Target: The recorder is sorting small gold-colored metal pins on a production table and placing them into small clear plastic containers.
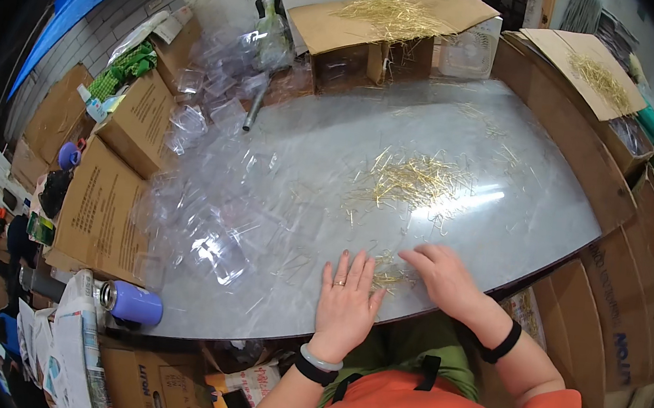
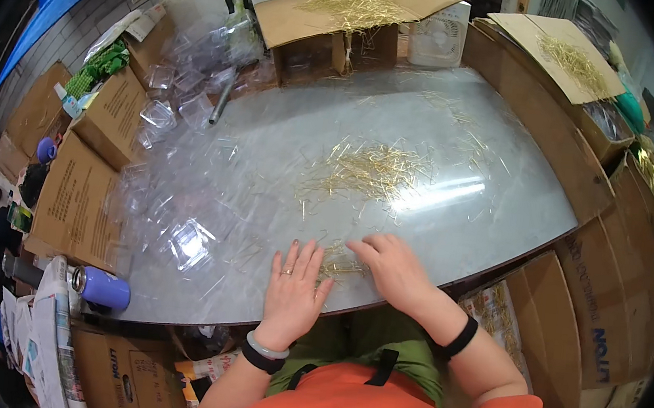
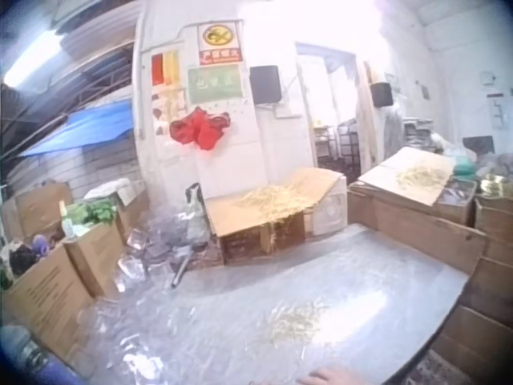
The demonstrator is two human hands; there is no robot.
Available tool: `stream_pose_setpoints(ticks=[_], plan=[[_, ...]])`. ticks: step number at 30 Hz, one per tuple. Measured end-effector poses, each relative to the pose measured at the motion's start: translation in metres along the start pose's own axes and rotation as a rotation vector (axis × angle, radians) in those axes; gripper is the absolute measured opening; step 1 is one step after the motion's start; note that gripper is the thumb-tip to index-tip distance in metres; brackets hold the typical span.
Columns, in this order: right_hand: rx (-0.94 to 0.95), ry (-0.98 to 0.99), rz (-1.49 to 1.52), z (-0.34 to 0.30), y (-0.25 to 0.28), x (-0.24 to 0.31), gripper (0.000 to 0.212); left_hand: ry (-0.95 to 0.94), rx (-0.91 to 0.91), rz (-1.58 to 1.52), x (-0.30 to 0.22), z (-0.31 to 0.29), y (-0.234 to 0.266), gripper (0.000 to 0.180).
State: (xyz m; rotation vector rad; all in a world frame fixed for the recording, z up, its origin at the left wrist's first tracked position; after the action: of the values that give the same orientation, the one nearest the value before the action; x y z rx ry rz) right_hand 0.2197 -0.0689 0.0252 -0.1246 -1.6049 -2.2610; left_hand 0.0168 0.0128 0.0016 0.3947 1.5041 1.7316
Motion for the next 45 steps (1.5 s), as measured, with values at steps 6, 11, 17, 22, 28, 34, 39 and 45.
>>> stream_pose_setpoints(ticks=[6, 11, 17, 22, 28, 34, 39, 45], plan=[[0.087, -0.05, -0.145, 0.028, -0.004, -0.007, 0.012, 0.0, -0.017, 0.014, 0.001, -0.003, 0.004, 0.055], [0.014, -0.096, -0.17, 0.015, -0.014, -0.006, 0.007, 0.01, -0.01, 0.004, -0.001, -0.002, 0.0, 0.054], [-0.045, -0.402, -0.384, 0.02, -0.012, -0.031, 0.015, 0.008, -0.021, 0.0, -0.001, -0.001, -0.002, 0.054], [-0.281, -0.302, -0.159, 0.008, 0.005, -0.023, 0.042, 0.017, -0.004, 0.0, -0.001, -0.002, 0.002, 0.054], [-0.088, -0.024, 0.069, -0.022, -0.009, 0.032, 0.076, 0.008, -0.01, -0.083, 0.005, -0.002, 0.0, 0.067], [-0.022, 0.007, 0.07, -0.007, -0.022, 0.046, 0.099, 0.056, 0.068, -0.262, 0.011, -0.001, 0.002, 0.081], [-0.005, 0.063, 0.072, 0.008, -0.026, 0.035, 0.101, 0.039, 0.118, -0.371, 0.025, -0.002, -0.003, 0.083], [-0.005, 0.145, 0.17, 0.021, -0.024, 0.017, 0.083, -0.019, 0.26, -0.618, 0.04, 0.0, 0.015, 0.083]])
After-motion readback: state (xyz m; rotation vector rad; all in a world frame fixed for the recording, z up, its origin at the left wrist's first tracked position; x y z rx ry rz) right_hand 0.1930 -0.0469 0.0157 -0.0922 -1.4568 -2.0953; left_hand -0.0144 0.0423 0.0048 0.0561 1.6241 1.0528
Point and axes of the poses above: each hand's wrist, its own z-axis towards the middle knuckle, its own y-axis out of the back of the hand, x = y × z, the point moved 1 cm from there along z, towards the middle knuckle, and after that the axes turned 7 degrees about y, right-handed, at the moved point
